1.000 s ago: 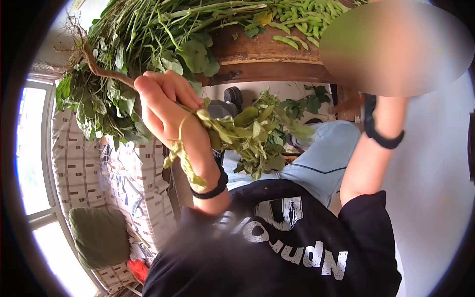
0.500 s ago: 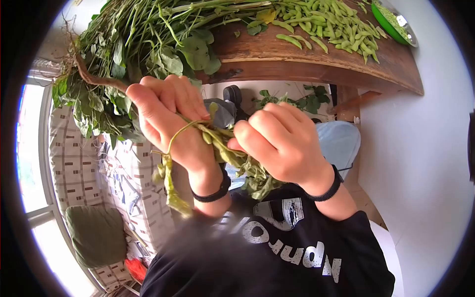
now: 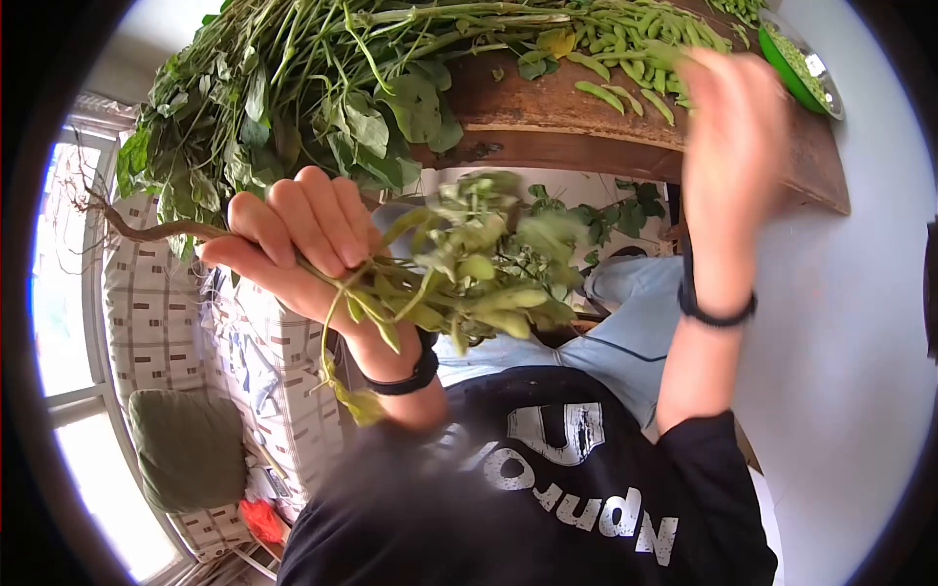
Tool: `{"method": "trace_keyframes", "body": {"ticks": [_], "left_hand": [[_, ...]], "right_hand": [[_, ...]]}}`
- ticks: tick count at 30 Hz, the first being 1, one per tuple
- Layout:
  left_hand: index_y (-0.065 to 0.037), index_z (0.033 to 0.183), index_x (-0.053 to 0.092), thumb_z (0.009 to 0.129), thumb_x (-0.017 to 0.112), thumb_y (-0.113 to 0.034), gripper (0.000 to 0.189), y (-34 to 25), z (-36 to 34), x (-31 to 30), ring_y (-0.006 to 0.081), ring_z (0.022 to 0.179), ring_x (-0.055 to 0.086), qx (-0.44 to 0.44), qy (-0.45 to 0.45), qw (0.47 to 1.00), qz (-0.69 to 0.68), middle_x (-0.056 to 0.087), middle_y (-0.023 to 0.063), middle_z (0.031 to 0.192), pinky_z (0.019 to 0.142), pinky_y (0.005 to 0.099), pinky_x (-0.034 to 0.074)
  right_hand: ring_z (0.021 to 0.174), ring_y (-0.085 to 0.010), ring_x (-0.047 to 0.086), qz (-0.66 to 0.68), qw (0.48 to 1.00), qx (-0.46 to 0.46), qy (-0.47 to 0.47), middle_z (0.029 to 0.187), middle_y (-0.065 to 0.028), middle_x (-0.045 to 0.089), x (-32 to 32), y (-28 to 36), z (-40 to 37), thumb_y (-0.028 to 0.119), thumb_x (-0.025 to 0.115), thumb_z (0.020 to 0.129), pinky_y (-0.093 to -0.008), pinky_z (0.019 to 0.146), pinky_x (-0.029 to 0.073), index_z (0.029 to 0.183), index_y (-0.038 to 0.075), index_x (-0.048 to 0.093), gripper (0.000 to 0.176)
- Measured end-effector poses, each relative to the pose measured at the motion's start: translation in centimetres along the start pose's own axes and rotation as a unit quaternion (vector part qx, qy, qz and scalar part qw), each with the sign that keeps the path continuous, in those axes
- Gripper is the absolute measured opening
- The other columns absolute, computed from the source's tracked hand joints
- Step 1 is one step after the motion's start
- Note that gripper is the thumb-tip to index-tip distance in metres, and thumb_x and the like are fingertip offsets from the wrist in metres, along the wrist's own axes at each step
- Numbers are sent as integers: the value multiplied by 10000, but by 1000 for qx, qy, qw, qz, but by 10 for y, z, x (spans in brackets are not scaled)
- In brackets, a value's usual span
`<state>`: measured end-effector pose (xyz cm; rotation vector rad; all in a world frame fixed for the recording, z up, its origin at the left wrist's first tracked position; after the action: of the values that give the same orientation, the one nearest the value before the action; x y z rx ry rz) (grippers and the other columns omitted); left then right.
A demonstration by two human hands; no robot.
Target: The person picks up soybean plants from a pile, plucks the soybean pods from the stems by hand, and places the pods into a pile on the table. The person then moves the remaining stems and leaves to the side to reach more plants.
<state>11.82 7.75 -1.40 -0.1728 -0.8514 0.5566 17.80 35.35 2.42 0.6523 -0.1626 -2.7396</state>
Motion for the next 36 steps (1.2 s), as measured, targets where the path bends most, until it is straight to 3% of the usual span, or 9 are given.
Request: {"method": "trace_keyframes", "body": {"ticks": [6, 7, 16, 22, 24, 26, 29, 32, 36], "left_hand": [[-145, 616, 365, 1006, 298, -548, 565, 8, -8, 25, 129, 415, 389, -45, 20, 998, -48, 438, 30, 457, 371, 226, 327], [-152, 607, 361, 1009, 277, -552, 573, 12, -10, 26, 124, 384, 368, -51, 1, 997, -53, 421, 17, 438, 378, 224, 303], [-175, 606, 371, 1016, 336, -504, 526, 5, -13, -1, 88, 340, 328, -71, -35, 995, 55, 374, -18, 411, 381, 264, 257], [-175, 630, 385, 1025, 357, -458, 487, -49, 13, -37, 93, 425, 251, -73, 15, 988, 134, 324, -36, 479, 473, 278, 277], [-173, 632, 373, 1031, 339, -453, 489, -38, 7, -45, 105, 444, 239, -54, -99, 972, 208, 322, -27, 498, 482, 286, 272], [-168, 633, 364, 1031, 332, -460, 494, -28, 7, -38, 107, 430, 241, -56, -111, 973, 194, 320, -20, 495, 447, 282, 264], [-154, 636, 335, 1030, 337, -468, 504, -19, 2, -30, 108, 405, 231, -63, -155, 971, 172, 301, -5, 485, 394, 261, 224], [-145, 633, 333, 1029, 362, -454, 503, -19, 0, -28, 101, 410, 219, -36, -178, 963, 200, 287, -9, 485, 410, 262, 204], [-139, 630, 333, 1023, 404, -436, 497, -14, 2, -26, 100, 417, 205, -47, -159, 969, 183, 267, -10, 487, 421, 271, 201]], "right_hand": [[884, -241, 612, 422, 869, 99, 238, 945, -73, 611, 61, 66, -29, 169, 677, 857, -338, 773, 502, 1010, 68, 640, 188], [997, -237, 578, 384, 894, -14, 229, 965, -70, 614, 60, 91, -27, 176, 700, 828, -366, 867, 466, 1023, 62, 639, 234], [917, -172, 538, 303, 919, -88, 237, 887, 24, 564, 50, 113, -66, 231, 698, 788, -351, 858, 395, 812, 144, 606, 130], [753, -236, 549, 135, 981, 135, 37, 814, -78, 597, -34, 4, -49, 18, 696, 798, -339, 717, 431, 870, 32, 616, 109], [736, -232, 567, 130, 980, 139, -59, 829, -90, 612, -45, -8, -27, 47, 687, 837, -321, 686, 455, 919, 3, 625, 112], [738, -238, 597, 6, 999, -20, -33, 849, -88, 634, -7, -19, 0, 65, 699, 832, -325, 663, 472, 934, 29, 638, 124], [900, -311, 558, 70, 976, 153, 138, 973, -163, 544, 29, -13, 2, 194, 603, 926, -376, 793, 467, 1102, -27, 548, 287], [837, -213, 602, 306, 938, -91, 136, 957, -39, 673, 25, 61, -11, 111, 663, 843, -315, 721, 463, 932, 66, 671, 100], [844, -233, 542, 351, 891, -124, 261, 946, -18, 589, 48, 104, -50, 235, 749, 717, -349, 749, 455, 962, 84, 655, 303]]}}
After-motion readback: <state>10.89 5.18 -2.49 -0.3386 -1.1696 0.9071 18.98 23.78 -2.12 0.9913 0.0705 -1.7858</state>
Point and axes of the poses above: each hand's wrist, its own z-axis towards the middle knuckle, its own x-axis out of the palm, y = z × x, the point moved 9 cm from there along z, towards the middle knuckle
